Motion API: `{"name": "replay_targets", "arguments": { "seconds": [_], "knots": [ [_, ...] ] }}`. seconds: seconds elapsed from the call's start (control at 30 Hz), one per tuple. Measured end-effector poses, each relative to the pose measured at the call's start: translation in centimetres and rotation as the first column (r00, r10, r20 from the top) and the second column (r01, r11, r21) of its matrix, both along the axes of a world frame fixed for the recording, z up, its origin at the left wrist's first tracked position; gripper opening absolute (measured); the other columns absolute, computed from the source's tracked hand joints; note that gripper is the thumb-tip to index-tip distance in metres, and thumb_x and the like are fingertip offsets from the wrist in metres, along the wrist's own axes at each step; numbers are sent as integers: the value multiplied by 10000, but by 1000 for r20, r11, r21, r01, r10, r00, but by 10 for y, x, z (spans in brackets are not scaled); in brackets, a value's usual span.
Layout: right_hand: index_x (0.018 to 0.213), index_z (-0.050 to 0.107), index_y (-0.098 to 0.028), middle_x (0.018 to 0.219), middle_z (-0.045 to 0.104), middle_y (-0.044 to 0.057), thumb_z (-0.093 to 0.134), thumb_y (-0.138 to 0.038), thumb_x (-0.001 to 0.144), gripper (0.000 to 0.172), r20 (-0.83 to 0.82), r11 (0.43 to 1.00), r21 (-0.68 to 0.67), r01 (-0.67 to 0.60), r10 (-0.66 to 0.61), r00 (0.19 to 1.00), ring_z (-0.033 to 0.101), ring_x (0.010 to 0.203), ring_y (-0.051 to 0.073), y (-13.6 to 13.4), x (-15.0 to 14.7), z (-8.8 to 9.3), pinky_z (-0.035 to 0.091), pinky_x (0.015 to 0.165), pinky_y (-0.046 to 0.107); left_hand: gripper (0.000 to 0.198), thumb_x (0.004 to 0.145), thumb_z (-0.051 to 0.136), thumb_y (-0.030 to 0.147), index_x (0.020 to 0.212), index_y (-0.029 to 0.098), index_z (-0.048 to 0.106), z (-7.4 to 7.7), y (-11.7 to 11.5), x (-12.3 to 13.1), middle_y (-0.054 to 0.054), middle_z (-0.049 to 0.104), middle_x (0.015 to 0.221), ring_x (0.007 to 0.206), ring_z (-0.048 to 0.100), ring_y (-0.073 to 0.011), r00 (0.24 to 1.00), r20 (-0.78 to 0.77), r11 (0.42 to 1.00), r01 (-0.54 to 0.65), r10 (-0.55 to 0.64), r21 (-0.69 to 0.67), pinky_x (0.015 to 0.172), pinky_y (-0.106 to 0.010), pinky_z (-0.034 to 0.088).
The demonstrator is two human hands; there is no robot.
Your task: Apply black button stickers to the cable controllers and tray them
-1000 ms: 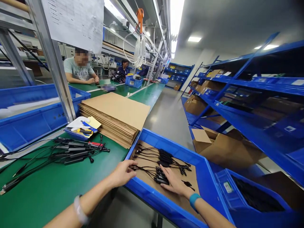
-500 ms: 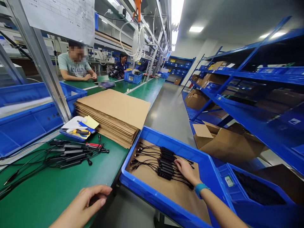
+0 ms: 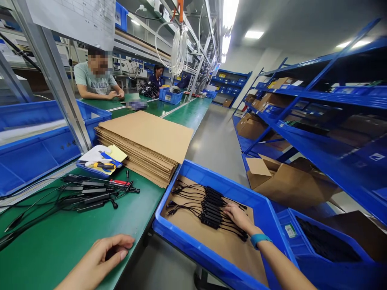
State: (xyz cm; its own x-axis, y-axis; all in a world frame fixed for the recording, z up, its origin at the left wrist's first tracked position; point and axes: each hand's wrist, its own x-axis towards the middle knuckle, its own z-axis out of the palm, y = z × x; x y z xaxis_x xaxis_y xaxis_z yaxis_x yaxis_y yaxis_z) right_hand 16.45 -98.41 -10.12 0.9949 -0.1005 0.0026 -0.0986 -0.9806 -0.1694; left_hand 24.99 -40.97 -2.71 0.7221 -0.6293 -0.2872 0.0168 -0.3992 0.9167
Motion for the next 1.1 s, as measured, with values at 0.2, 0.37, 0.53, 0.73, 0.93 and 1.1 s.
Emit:
{"name": "replay_targets", "arguments": {
  "seconds": [0.2, 0.37, 0.53, 0.73, 0.93, 1.1],
  "knots": [
    [1483, 326, -126, 1487, 379, 216, 471, -547, 871, 757, 84, 994, -112, -6, 16, 996, 338, 1383, 349, 50, -2, -15, 331, 1095, 515, 475, 817, 578, 566, 1140, 238, 690, 9, -5, 2, -51, 709, 1149, 1066, 648, -253, 1000, 4, 1000, 19, -19, 0, 962, -342, 516],
    [1467, 317, -24, 1528, 299, 269, 369, -500, 898, 744, 40, 962, -267, 48, -38, 998, 243, 1430, 388, 74, 0, -51, 307, 1099, 547, 418, 849, 557, 497, 1147, 231, 680, 14, -1, -5, -56, 711, 1134, 1047, 644, -243, 997, 74, 999, 22, -25, 43, 936, -334, 516],
    [1289, 572, -41, 1358, 508, 324, 400, -598, 802, 759, 110, 965, -244, 91, -66, 992, 498, 1232, 497, 65, 15, -50, 422, 918, 680, 259, 899, 502, 300, 1079, 227, 673, 34, 16, 1, -41, 716, 1019, 925, 656, -196, 931, 364, 988, -22, -36, 155, 850, -312, 523],
    [1064, 694, -243, 1080, 728, 105, 461, -467, 910, 358, 282, 896, 168, -412, 356, 891, 695, 998, 278, 187, 82, 67, 569, 874, 407, 370, 872, 519, 147, 1241, 119, 542, 32, 53, 63, -199, 554, 1241, 1134, 550, -311, 491, 869, 772, -527, -64, 355, 946, -493, 475],
    [1121, 629, -207, 1080, 680, 99, 448, -223, 955, 246, 315, 663, 60, -747, 697, 644, 657, 988, 230, 373, 146, 124, 550, 863, 364, 399, 910, 541, 191, 1307, 232, 538, 9, 77, 56, -151, 583, 1265, 1099, 604, -277, 471, 869, 741, -527, -154, 416, 896, -446, 521],
    [1085, 585, -172, 972, 633, 109, 588, -209, 886, 202, 226, 658, -147, -739, 749, 622, 629, 891, 277, 454, 168, 96, 537, 742, 403, 364, 951, 493, 351, 1293, 242, 555, 0, 114, 11, -144, 587, 1280, 1113, 603, -283, 394, 905, 746, -551, -162, 374, 892, -441, 526]
  ]
}}
